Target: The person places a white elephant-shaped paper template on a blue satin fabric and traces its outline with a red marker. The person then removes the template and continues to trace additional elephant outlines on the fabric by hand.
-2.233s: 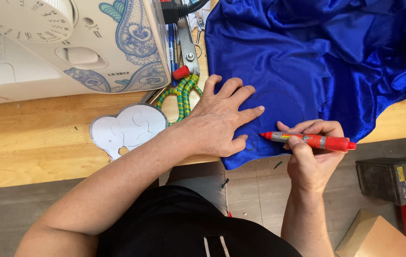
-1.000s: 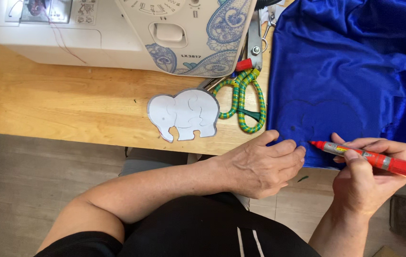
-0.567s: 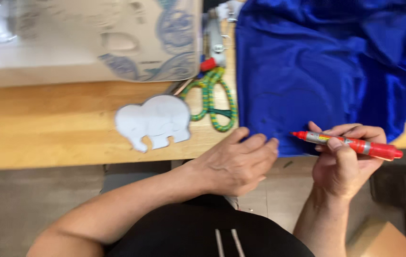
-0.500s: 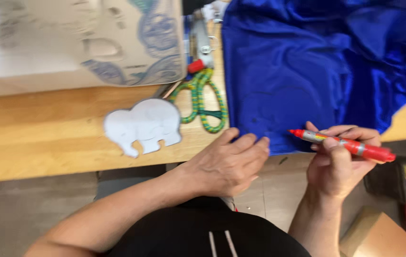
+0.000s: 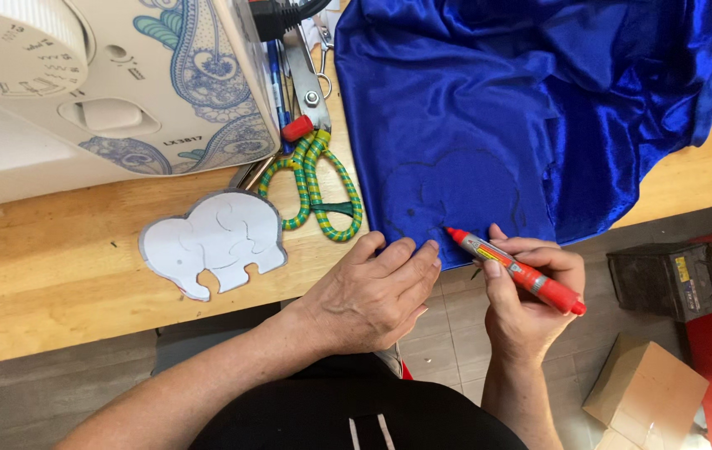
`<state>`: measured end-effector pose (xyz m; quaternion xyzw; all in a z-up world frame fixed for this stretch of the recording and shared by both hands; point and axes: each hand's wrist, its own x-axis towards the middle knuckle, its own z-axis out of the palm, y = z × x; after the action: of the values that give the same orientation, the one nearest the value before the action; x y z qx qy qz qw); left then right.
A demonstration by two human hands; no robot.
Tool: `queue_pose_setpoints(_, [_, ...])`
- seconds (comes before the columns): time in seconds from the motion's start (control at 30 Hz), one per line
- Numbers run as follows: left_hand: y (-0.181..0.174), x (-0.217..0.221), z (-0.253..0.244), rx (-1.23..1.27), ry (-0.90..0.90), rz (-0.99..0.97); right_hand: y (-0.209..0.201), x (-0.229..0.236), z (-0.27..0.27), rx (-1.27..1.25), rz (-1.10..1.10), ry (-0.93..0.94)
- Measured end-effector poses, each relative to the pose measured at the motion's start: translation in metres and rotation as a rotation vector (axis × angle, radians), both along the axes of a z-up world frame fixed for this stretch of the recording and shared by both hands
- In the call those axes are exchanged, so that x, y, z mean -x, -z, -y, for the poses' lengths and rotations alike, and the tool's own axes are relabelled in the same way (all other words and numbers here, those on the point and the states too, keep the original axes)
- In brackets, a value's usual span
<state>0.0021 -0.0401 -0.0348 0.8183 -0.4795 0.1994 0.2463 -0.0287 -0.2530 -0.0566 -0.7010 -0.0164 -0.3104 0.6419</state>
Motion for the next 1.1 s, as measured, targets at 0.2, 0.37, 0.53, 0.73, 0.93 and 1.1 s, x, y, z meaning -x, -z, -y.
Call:
queue_pose_setpoints(0.2, [-0.002, 0.0, -0.001, 0.003, -0.011, -0.002, -0.006, 0.003, -0.002, -0.099, 0.028, 0.009])
queue_pose_setpoints(0.37, [-0.015, -0.004, -0.007, -0.105, -0.032, 0.086, -0.019, 0.006, -0.011, -0.049, 0.015, 0.153])
queue_pose_setpoints(0.53, [-0.023, -0.006, -0.006, -0.048, -0.038, 0.09, -0.021, 0.005, -0.007, -0.004, 0.009, 0.191])
queue_pose_setpoints(0.73, [-0.018, -0.001, -0.009, -0.054, -0.042, 0.11, -0.008, 0.008, -0.009, 0.043, 0.031, 0.166])
queue_pose_setpoints(0.93, [-0.015, 0.001, -0.01, -0.031, -0.061, 0.151, -0.004, 0.013, -0.009, 0.084, -0.005, 0.079])
queue_pose_setpoints(1.1, [-0.012, 0.002, -0.008, -0.062, -0.079, 0.157, -0.006, 0.014, -0.013, 0.08, -0.011, 0.057])
